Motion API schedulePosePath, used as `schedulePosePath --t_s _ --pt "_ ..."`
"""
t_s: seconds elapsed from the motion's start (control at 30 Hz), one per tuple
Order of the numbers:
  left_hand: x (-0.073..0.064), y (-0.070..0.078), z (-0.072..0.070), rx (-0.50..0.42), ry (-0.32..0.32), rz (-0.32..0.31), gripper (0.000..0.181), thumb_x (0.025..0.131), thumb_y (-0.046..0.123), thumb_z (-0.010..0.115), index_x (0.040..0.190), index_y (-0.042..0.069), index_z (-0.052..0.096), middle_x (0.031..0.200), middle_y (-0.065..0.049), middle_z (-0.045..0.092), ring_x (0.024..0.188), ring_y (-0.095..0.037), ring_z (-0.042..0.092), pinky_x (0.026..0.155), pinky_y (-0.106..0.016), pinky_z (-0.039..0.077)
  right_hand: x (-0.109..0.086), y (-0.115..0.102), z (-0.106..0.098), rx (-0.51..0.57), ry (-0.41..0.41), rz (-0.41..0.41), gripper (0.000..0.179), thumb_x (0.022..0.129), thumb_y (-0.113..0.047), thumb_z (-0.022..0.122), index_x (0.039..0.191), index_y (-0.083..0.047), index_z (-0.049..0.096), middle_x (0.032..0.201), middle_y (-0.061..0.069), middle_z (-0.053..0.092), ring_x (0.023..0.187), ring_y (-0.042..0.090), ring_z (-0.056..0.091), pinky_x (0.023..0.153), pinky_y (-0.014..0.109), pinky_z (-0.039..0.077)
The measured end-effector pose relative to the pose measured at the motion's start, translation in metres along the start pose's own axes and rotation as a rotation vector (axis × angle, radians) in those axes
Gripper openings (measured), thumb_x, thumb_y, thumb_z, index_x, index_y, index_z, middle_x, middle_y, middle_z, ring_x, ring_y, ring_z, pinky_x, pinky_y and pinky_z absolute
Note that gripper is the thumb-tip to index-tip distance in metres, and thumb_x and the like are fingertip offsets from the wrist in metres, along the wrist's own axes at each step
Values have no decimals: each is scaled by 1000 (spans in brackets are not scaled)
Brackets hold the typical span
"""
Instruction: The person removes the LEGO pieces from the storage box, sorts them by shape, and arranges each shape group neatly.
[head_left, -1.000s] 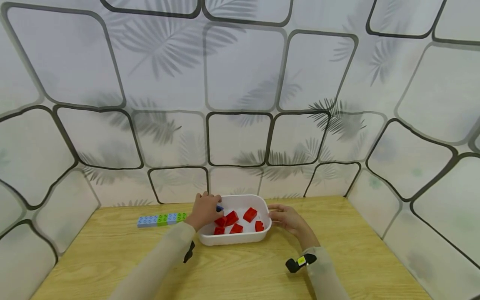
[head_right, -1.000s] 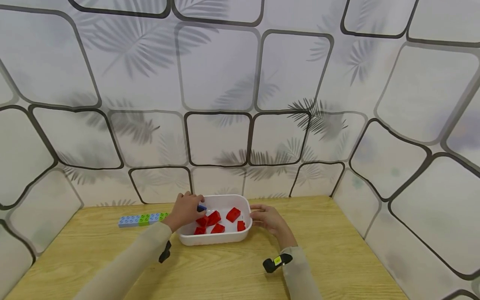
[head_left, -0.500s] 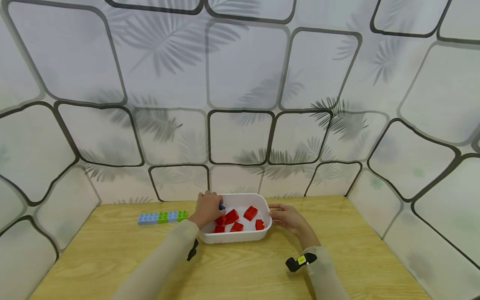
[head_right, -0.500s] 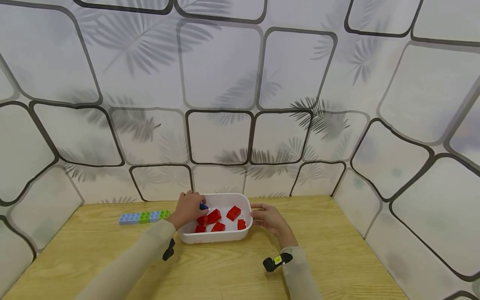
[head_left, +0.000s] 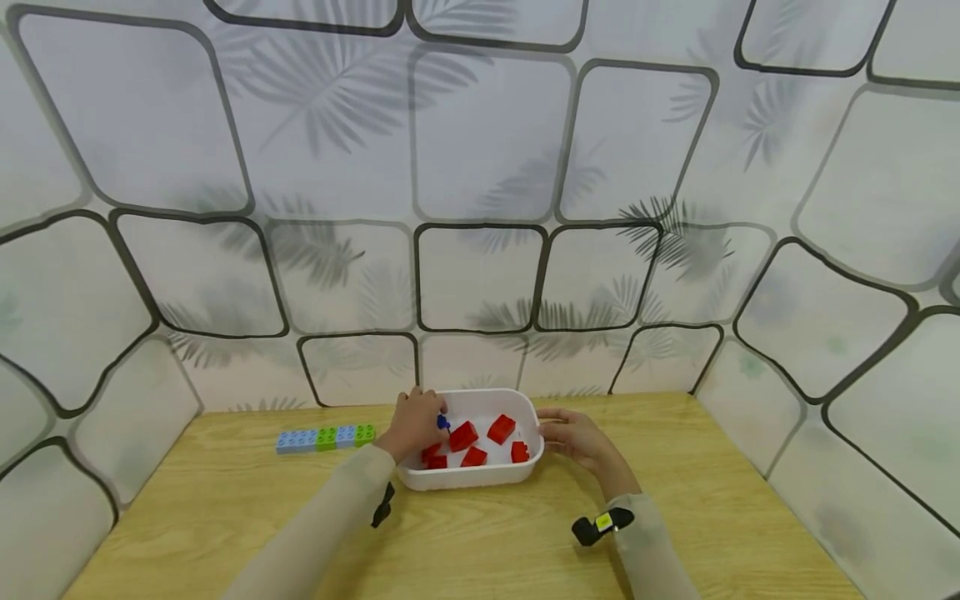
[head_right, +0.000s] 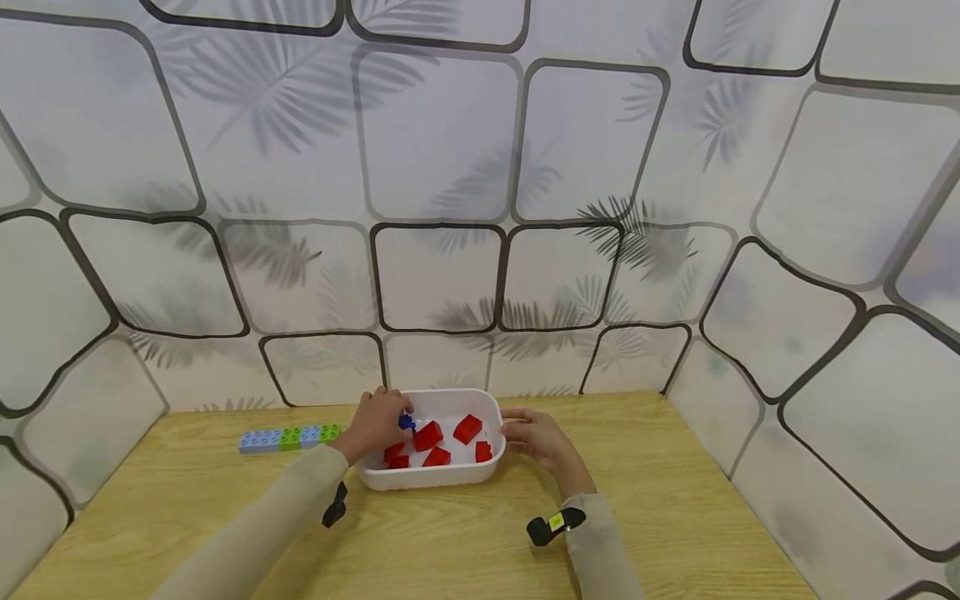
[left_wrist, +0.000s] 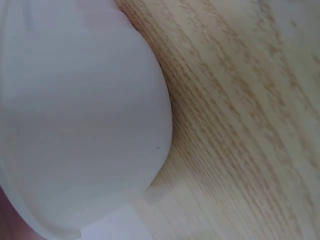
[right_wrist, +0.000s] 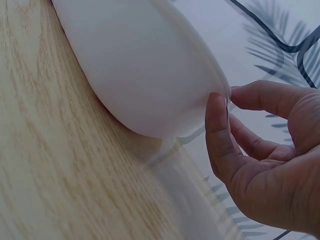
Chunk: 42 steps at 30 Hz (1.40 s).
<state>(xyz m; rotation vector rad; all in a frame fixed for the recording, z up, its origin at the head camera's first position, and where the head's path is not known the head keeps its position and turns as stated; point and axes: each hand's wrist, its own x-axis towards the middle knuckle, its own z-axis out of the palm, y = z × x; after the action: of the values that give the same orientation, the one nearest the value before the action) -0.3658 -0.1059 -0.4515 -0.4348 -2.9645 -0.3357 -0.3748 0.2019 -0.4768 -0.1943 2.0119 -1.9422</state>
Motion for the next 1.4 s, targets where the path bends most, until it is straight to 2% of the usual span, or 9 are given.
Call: schedulePosePath --t_s 0.23,0.4,0.67,0.97,1.1,1.27,1.4 --pt "-2 -4 -2 -11 -1 36 27 80 25 84 100 10 75 99 -6 68 98 -25 53 92 -48 42 -1 -1 1 2 5 1 49 99 -7 63 142 11 48 117 5 71 93 12 69 84 28 59" --pt "-4 -5 -8 -14 23 61 27 80 25 84 102 11 75 100 -6 68 100 -26 53 96 -49 42 -3 -4 0 -8 11 0 49 99 -8 63 142 11 48 119 6 70 94 12 68 85 28 58" --pt "-15 -8 -22 -33 135 133 29 76 24 86 102 14 75 95 -3 69 97 -24 55 92 -49 44 -2 -4 0 6 -18 -26 48 100 -4 60 142 14 46 114 5 70 93 11 68 82 26 58" --pt "-33 -19 -37 -70 276 159 38 75 22 85 110 9 75 94 -3 67 93 -24 55 88 -49 46 -3 -3 2 7 -22 -19 50 99 -4 61 143 15 45 116 6 70 93 11 68 84 28 58" --pt "-41 -25 -45 -77 336 179 34 75 19 85 107 9 77 96 -5 66 92 -25 55 85 -49 46 -3 -4 1 5 -39 -35 51 100 -4 60 143 17 43 115 6 70 94 11 68 83 27 58" --pt "-51 -33 -51 -77 375 200 32 73 17 85 104 10 77 94 -4 66 89 -24 54 83 -48 46 -2 -3 0 9 -33 -35 49 100 -4 60 142 16 44 114 4 70 94 11 68 83 26 58" --pt "-60 -43 -57 -84 387 191 31 73 16 85 102 11 77 93 -3 67 89 -23 54 82 -47 45 0 1 0 -1 -23 -21 48 100 -5 61 141 14 47 114 4 70 94 12 68 84 27 58"
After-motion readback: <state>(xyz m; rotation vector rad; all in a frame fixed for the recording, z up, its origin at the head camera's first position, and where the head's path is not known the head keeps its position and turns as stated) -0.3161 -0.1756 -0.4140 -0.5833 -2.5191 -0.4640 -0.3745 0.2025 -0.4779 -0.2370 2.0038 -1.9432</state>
